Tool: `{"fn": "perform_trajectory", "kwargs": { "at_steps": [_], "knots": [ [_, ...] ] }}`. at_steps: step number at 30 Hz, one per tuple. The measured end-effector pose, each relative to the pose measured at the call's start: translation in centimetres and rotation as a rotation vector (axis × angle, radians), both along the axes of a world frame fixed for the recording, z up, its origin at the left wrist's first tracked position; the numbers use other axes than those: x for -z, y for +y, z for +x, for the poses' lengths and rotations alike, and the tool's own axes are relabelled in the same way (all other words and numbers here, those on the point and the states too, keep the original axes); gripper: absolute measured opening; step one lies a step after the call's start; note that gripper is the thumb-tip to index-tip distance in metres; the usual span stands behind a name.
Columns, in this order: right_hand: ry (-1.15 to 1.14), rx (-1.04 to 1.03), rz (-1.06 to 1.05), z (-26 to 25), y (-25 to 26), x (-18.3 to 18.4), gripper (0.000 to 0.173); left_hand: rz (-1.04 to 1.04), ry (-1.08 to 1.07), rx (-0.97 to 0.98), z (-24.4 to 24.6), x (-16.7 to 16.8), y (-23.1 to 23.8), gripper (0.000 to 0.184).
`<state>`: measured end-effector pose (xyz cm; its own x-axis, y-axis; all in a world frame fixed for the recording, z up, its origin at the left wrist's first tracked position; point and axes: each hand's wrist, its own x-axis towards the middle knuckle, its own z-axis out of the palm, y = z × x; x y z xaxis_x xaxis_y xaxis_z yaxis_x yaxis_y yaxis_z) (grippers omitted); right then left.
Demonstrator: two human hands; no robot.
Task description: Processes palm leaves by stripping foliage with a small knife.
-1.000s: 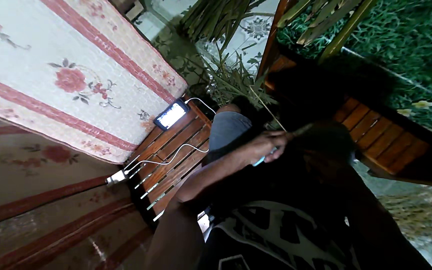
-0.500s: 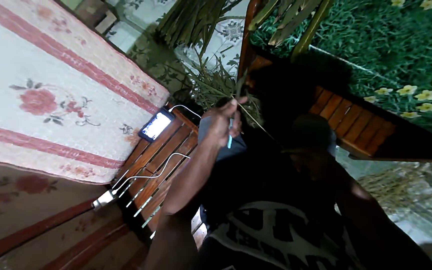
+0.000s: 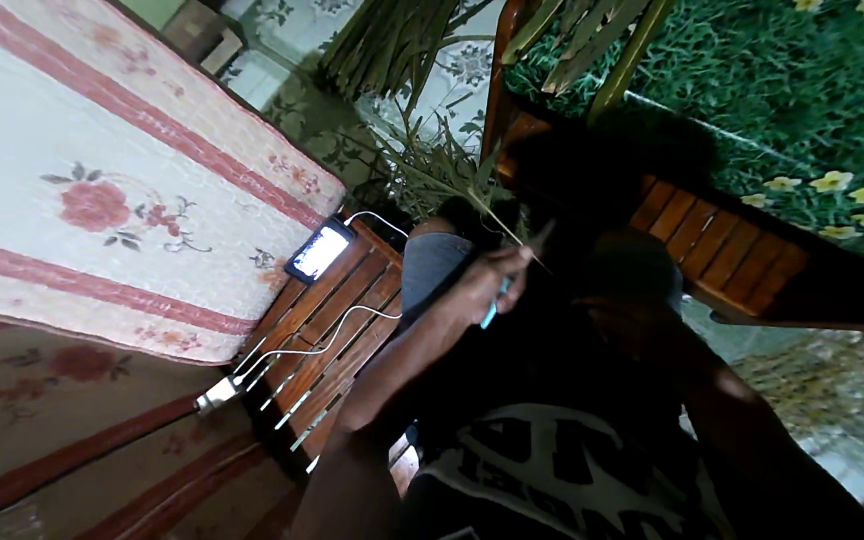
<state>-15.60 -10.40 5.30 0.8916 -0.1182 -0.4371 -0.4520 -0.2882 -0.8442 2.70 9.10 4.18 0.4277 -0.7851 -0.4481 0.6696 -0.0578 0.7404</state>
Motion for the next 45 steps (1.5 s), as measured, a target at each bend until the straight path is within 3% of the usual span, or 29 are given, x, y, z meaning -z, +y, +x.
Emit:
{"fn": "perform_trajectory", "kwargs": {
  "at_steps": [3, 5, 7, 9, 11, 13, 18, 22, 24, 28, 30, 33, 35, 37, 41, 45],
  "knots": [
    [-0.021, -0.012, -0.039, -2.2, -1.5, 1.6, 0.035, 0.008, -0.038, -0.287, 4.5, -0.3, 1.3, 0.043],
    [-0.020, 0.057, -0.014, -3.0, -2.1, 2.1, 0.034, 0.039, -0.048, -0.361, 5.7, 0.0, 1.6, 0.047],
    [0.004, 0.153, 0.006, -2.9, -2.1, 2.7, 0.032, 0.055, -0.072, -0.279, 4.3, 0.7, 0.7, 0.043],
    [0.025, 0.236, -0.017, -2.0, -1.2, 2.4, 0.029, 0.077, -0.074, -0.079, 0.6, 2.1, -1.1, 0.034],
    [0.059, 0.263, -0.080, -0.7, 0.0, 1.2, 0.029, 0.099, -0.164, 0.182, -3.2, 1.8, -2.6, 0.030],
    [0.023, 0.232, -0.083, -0.2, 0.5, 0.6, 0.027, 0.061, -0.196, 0.266, -4.9, 1.1, -3.2, 0.027],
    [-0.049, 0.089, 0.073, -0.9, -1.0, 1.9, 0.026, -0.018, 0.073, -0.099, -0.5, 1.5, -2.0, 0.034],
    [-0.005, 0.064, -0.006, -0.2, -0.2, 0.6, 0.026, 0.020, 0.019, 0.128, -2.7, 0.9, -1.7, 0.024],
    [-0.001, 0.008, -0.079, -0.5, -0.8, 0.7, 0.027, 0.031, 0.012, 0.108, -2.2, -0.3, -1.1, 0.024],
    [-0.014, 0.053, -0.120, -3.8, -3.2, 1.9, 0.023, 0.007, 0.052, -0.278, 3.2, -0.2, 1.4, 0.048],
    [0.076, 0.153, -0.086, -4.8, -3.9, 2.2, 0.020, 0.032, 0.052, -0.358, 4.1, 0.2, 1.9, 0.052],
    [0.083, 0.253, -0.044, -4.4, -3.6, 2.9, 0.024, 0.046, 0.002, -0.209, 1.6, 1.4, -0.3, 0.036],
    [0.054, 0.219, -0.053, -3.5, -3.1, 3.0, 0.026, 0.046, -0.055, -0.128, -1.4, 1.9, -2.2, 0.036],
    [0.041, 0.170, -0.097, -2.9, -2.7, 3.1, 0.028, 0.049, -0.109, -0.165, -2.8, 1.6, -3.1, 0.045],
    [0.050, 0.236, -0.063, -3.1, -2.4, 3.3, 0.025, 0.080, -0.127, -0.274, -2.1, 1.8, -2.6, 0.038],
    [0.055, 0.268, -0.126, -1.1, -0.6, 1.5, 0.027, 0.100, -0.176, 0.079, -4.3, 1.5, -3.0, 0.037]
  ]
}}
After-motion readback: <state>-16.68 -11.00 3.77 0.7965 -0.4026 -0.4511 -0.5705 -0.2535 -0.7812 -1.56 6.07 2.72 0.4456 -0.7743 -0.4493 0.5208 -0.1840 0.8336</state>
